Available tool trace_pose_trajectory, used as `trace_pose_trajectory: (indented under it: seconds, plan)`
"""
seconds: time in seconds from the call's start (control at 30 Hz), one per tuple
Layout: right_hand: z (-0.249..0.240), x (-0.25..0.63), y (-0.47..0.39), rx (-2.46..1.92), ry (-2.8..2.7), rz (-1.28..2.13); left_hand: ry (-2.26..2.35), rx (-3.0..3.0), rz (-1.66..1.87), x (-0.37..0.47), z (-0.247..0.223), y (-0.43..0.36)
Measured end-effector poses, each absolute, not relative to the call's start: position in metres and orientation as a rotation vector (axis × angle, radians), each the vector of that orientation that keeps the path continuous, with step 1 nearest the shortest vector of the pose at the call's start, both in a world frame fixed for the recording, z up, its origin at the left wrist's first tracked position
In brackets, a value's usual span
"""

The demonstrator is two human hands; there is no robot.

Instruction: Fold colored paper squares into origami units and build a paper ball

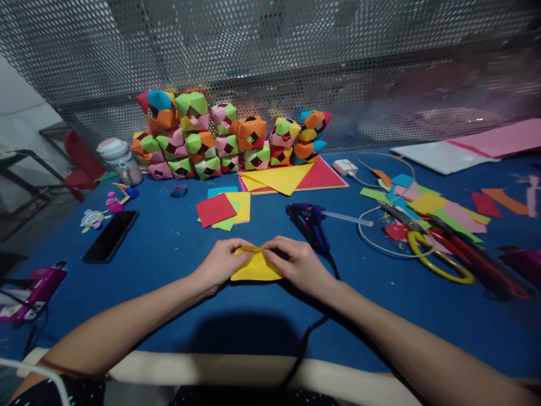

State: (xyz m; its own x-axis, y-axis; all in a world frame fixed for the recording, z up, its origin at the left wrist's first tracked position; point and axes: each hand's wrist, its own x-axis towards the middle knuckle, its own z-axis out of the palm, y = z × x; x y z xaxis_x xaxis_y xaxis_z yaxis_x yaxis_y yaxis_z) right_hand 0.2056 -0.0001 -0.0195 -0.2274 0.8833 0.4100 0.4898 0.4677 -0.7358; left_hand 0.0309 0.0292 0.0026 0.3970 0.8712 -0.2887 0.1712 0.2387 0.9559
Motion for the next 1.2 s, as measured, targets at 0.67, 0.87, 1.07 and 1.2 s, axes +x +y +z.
trace_pose_trajectory:
  seconds: [0.67, 0.87, 1.07, 1.2]
  plan:
    - [-0.0133, 0.1993, -0.0050, -1.271, -1.643, 0.758, 1.145, 1.608, 0.794, 0.0294, -0.0054, 0.0234]
    - [-0.0102, 0.2002, -0.0056, -1.272, -1.588, 0.840, 1.135, 1.652, 0.801, 0.0283, -0.0038, 0.0228]
    - [-0.0094, 0.2031, -0.0048, -1.301, -1.574, 0.869, 1.120, 1.692, 0.828, 0.0269, -0.0039, 0.0235]
    - [-0.0097, 0.2048, -0.0040, -1.300, -1.562, 0.921, 1.130, 1.680, 0.833, 0.0270, -0.0024, 0.0240]
